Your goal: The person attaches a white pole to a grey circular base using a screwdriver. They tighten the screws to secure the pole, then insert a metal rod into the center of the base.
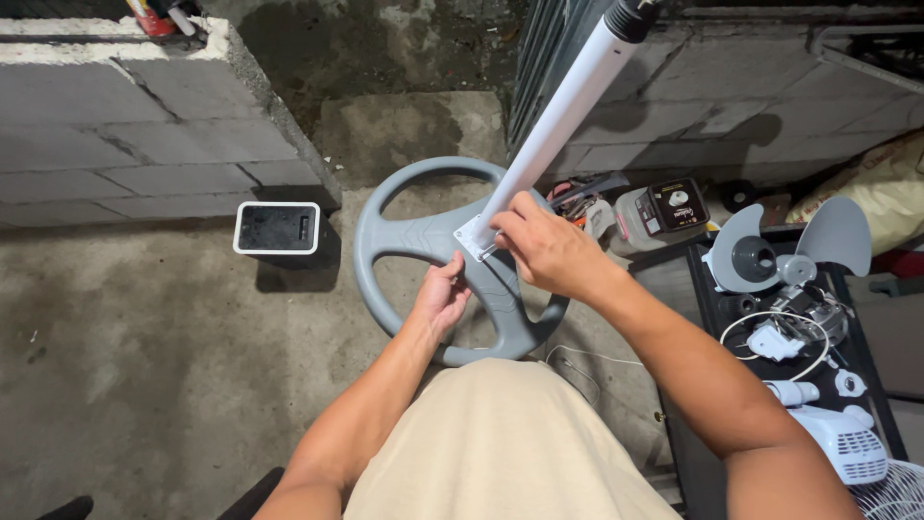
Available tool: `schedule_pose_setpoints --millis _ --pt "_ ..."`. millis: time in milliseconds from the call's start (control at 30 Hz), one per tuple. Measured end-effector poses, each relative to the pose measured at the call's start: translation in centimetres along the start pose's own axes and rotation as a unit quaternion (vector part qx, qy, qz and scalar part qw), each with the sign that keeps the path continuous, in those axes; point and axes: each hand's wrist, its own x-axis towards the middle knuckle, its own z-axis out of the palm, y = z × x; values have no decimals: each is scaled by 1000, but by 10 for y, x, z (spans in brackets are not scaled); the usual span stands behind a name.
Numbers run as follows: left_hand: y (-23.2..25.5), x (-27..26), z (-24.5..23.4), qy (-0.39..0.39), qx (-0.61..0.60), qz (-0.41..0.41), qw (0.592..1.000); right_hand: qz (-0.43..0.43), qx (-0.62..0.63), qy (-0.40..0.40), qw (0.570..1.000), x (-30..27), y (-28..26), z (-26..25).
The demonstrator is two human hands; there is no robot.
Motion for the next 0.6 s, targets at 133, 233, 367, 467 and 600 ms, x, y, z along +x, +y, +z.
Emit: schedule_pose_setpoints --millis 133,233,367,467,600 --pt "2 0 -2 22 -7 -12 1000 89 -105 -62 989 6 -1 4" --pt "1 2 -3 31 -5 -14 999 29 -16 18 999 5 -4 -4" --pt "1 2 -7 15 -14 -14 1000 9 -41 -4 999 8 -9 -1" --pt "2 1 -5 25 -12 -23 999 82 -131 -64 986 12 -14 1" --pt "4 0 -5 -3 -6 -16 1000 31 -63 27 997 10 -24 -3"
